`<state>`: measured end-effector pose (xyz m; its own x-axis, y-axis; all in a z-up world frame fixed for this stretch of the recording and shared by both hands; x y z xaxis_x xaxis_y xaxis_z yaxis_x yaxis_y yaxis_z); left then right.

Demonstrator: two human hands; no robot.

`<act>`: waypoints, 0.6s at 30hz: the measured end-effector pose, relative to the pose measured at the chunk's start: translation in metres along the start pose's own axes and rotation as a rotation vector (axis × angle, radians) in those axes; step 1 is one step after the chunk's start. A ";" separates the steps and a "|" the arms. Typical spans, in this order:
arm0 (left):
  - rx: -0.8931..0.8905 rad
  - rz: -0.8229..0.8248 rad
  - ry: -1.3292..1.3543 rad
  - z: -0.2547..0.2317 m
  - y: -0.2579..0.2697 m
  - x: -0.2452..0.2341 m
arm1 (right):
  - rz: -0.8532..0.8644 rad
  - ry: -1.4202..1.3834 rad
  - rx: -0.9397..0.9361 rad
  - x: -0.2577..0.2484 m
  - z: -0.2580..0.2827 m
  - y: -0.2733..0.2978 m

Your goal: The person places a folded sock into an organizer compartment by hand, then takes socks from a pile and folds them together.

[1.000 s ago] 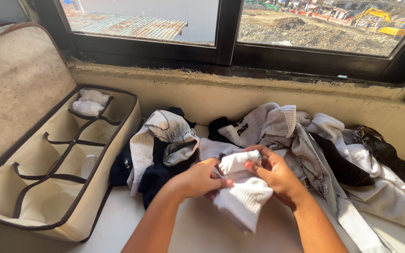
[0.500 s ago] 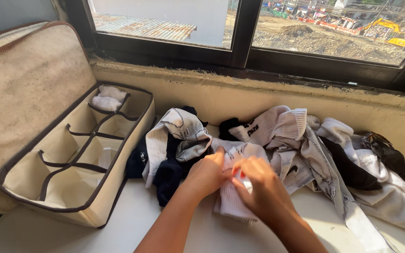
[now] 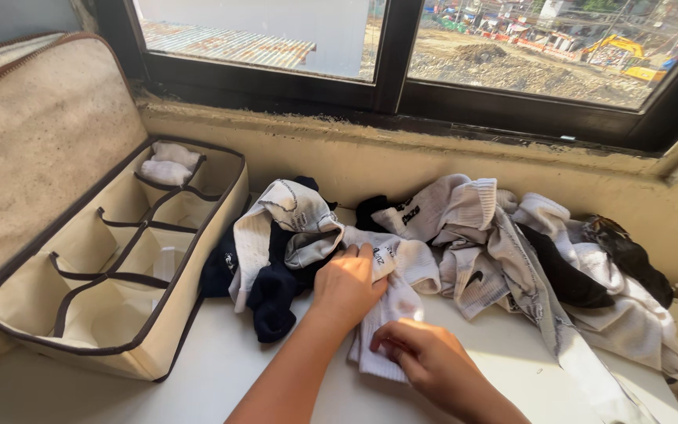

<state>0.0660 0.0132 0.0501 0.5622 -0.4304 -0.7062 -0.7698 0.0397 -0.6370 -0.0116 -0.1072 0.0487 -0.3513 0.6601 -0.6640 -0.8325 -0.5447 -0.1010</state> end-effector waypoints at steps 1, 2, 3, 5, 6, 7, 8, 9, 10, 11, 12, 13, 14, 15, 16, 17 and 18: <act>0.006 -0.002 0.002 0.001 0.000 -0.002 | -0.020 -0.056 0.009 -0.004 -0.003 -0.001; 0.010 0.015 0.025 0.003 -0.001 -0.003 | -0.024 -0.054 0.007 -0.006 -0.002 0.003; 0.013 0.032 0.047 0.003 -0.002 -0.004 | -0.078 -0.032 -0.201 -0.015 0.020 0.011; -0.016 0.075 0.073 0.007 -0.004 -0.002 | -0.116 -0.014 -0.411 -0.021 0.045 0.019; -0.043 0.121 0.101 0.010 -0.003 0.001 | -0.107 -0.014 -0.454 -0.019 0.051 0.020; -0.047 0.123 0.100 0.010 -0.002 0.000 | -0.097 -0.015 -0.496 -0.017 0.055 0.022; -0.061 0.148 0.115 0.012 -0.002 0.002 | -0.097 -0.017 -0.498 -0.017 0.056 0.019; -0.075 0.173 0.130 0.013 -0.003 0.004 | -0.134 -0.026 -0.320 -0.022 0.041 0.009; -0.076 0.172 0.128 0.014 -0.003 0.004 | -0.169 -0.032 -0.141 -0.027 0.024 0.002; -0.073 0.181 0.113 0.014 -0.004 0.006 | -0.168 -0.033 -0.143 -0.025 0.025 0.001; -0.071 0.191 0.100 0.014 -0.003 0.009 | -0.226 -0.027 -0.087 -0.028 0.021 0.000; -0.073 0.191 0.100 0.016 -0.002 0.010 | -0.283 -0.022 -0.030 -0.031 0.016 0.000; 0.009 0.131 0.123 0.010 -0.003 0.005 | -0.282 -0.023 -0.029 -0.027 0.018 -0.001; 0.090 0.070 0.145 0.003 -0.002 -0.002 | -0.228 0.003 -0.122 -0.016 0.029 -0.002; 0.090 0.070 0.145 0.003 -0.003 -0.002 | -0.172 0.029 -0.214 -0.006 0.038 -0.002; 0.069 0.107 0.129 0.004 -0.003 0.001 | -0.172 0.029 -0.213 -0.001 0.039 -0.001; 0.050 0.145 0.112 0.005 -0.003 0.003 | -0.147 0.126 -0.283 0.008 0.046 0.002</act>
<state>0.0717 0.0163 0.0479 0.4073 -0.5149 -0.7543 -0.8226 0.1520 -0.5480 -0.0355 -0.0797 0.0773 -0.1662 0.6827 -0.7115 -0.7121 -0.5823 -0.3923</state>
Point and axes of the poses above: each hand's wrist, its own y-axis away from the middle knuckle, its own x-axis out of the palm, z = x × y, the point moved 10 cm from there along -y, towards the middle knuckle, and after that the axes turned 5 degrees about -y, right-handed, at the moved point
